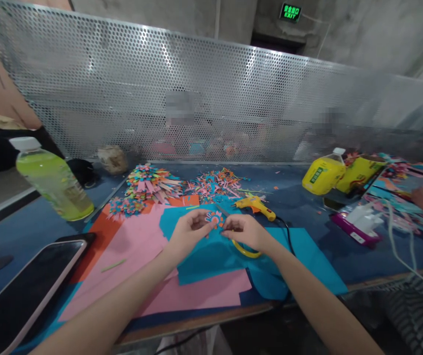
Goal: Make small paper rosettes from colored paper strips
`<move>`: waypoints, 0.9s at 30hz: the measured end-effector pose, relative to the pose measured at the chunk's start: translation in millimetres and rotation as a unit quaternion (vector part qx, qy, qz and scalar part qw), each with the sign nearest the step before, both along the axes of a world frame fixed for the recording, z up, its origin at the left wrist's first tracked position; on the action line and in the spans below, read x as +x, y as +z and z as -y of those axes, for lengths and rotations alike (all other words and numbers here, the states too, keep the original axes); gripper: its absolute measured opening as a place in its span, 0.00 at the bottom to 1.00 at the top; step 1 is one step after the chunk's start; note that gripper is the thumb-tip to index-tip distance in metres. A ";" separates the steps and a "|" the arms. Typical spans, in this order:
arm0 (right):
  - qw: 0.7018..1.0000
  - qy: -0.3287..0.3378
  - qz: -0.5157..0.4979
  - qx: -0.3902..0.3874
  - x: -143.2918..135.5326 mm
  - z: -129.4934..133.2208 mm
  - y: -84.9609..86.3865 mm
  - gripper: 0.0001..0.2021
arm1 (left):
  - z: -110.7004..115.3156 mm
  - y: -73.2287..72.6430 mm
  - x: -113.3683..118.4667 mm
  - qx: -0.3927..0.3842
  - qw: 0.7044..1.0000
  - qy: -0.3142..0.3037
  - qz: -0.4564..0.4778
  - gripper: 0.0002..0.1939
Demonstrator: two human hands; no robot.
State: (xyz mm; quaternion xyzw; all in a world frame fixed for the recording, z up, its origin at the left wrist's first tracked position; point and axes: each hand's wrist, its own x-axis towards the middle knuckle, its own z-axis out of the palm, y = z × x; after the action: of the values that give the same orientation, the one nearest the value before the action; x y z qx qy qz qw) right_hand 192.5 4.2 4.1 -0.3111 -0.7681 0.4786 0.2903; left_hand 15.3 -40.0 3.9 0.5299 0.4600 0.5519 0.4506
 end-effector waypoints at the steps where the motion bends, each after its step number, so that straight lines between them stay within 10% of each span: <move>1: 1.000 0.003 -0.004 -0.007 -0.1 0.1 0.1 0.10 | 0.2 0.0 0.2 0.000 1.000 -0.001 0.001 0.17; 12: 0.999 -0.035 0.020 -0.030 7.3 -4.2 -0.1 0.12 | -16.7 -6.6 -29.3 -0.021 0.992 -0.003 -0.128 0.17; 17: 0.999 -0.034 0.027 -0.002 4.3 -2.0 -2.3 0.12 | -10.8 -6.5 -30.0 0.143 0.915 0.122 -0.357 0.17; 21: 0.998 0.008 0.047 0.028 1.7 3.7 -2.8 0.11 | 3.2 -2.0 -8.2 0.133 0.929 -0.016 -0.345 0.11; 27: 0.977 -0.032 0.138 0.162 12.9 7.8 10.6 0.08 | 2.9 -3.1 -8.2 0.097 0.963 -0.003 -0.250 0.09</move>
State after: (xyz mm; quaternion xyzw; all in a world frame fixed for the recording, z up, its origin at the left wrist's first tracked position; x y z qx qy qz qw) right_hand 205.3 -3.6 14.7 -0.3475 -0.8577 0.2907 0.2431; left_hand 7.1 -42.9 0.8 0.6933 0.5007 0.4427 0.2695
